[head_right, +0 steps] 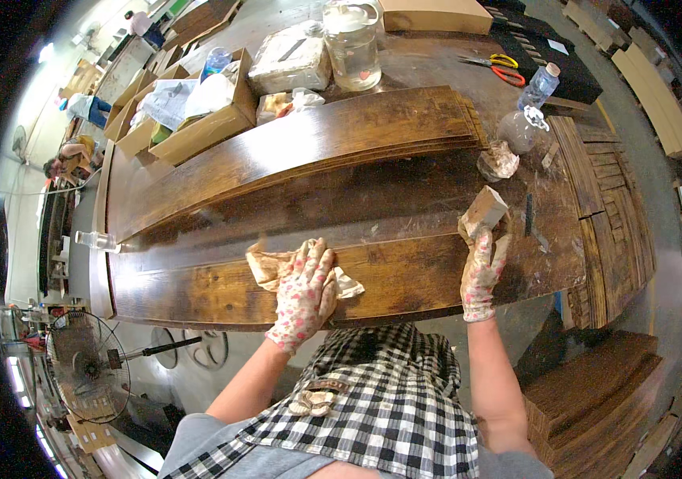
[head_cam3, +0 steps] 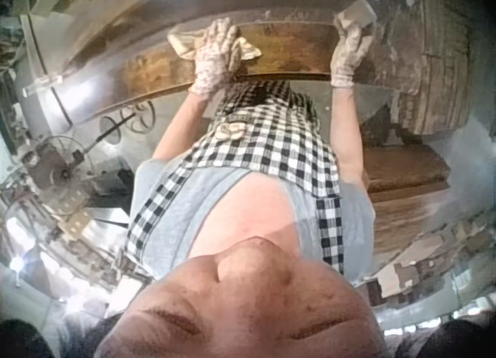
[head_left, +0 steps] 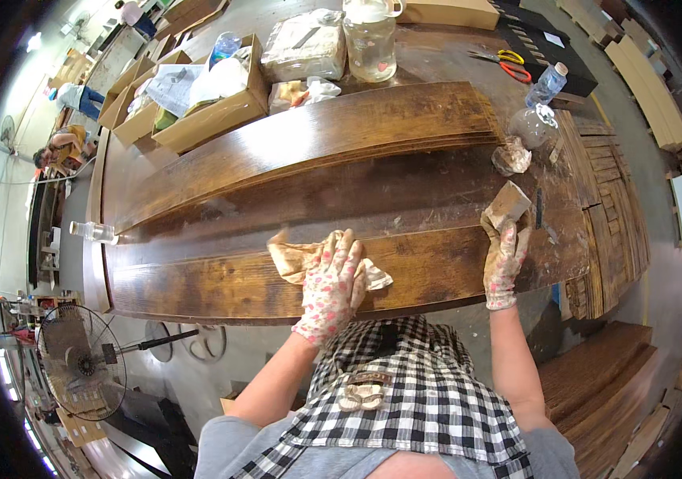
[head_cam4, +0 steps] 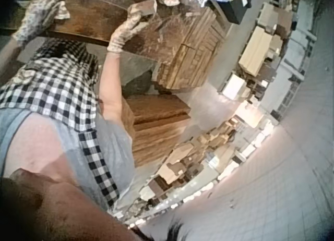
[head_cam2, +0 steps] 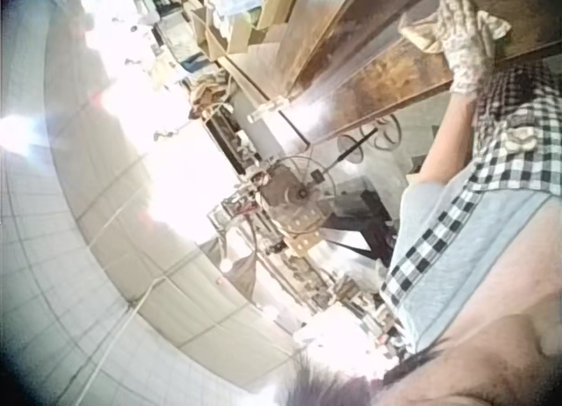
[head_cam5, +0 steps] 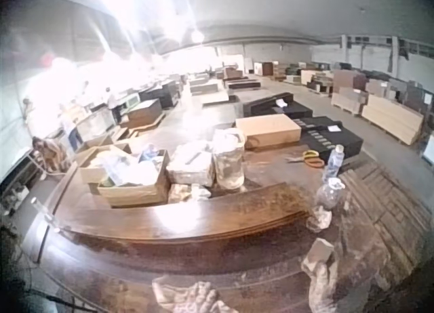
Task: The person wipes two wooden planks with a cloth, handling the cloth to apply a substance from a bottle and later uses a sanding block on the wood surfaces.
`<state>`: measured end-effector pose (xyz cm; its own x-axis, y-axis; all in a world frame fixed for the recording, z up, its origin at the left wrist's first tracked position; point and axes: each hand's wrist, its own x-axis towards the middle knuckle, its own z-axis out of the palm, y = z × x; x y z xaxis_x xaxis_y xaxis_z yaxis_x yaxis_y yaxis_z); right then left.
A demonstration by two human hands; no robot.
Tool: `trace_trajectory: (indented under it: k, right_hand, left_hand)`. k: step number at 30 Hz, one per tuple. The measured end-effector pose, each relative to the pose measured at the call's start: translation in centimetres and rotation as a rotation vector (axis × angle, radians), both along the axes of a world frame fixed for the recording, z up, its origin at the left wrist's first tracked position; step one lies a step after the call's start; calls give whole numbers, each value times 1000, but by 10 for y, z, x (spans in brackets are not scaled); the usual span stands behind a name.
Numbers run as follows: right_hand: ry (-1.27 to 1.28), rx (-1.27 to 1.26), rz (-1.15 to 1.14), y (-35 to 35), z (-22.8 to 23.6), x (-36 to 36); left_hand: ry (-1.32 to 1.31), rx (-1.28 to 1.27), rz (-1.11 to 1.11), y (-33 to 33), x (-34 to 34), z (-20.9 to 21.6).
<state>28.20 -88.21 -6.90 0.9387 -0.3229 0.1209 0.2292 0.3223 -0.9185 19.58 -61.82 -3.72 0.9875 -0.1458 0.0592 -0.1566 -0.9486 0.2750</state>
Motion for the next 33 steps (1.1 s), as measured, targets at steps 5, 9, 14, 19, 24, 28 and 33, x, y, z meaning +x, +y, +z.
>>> trace_trajectory:
  k: [5,9,14,19,24,28,33]
  right_hand:
    - [-17,-135,20,17,11,0]
    - [4,-245,17,4,-5,2]
    - [8,-232,21,-5,-1,2]
    - [-25,-493,-45,2,-11,6]
    - [-18,-499,-24,6,1,6]
    - [-8,-482,-51,-8,-2,7]
    - [-14,-447,-18,-2,-11,13]
  left_hand:
    - [-31,-174,-230,-43,7,-34]
    - [-38,-286,-299,-78,18,-3]
    - [-76,330,210,98,-18,-7]
    - [222,203,581,194,-44,-36]
    - [121,159,47,-4,-6,-4]
    - [143,799,111,101,-16,-15]
    - [1,657,587,294,-68,-34]
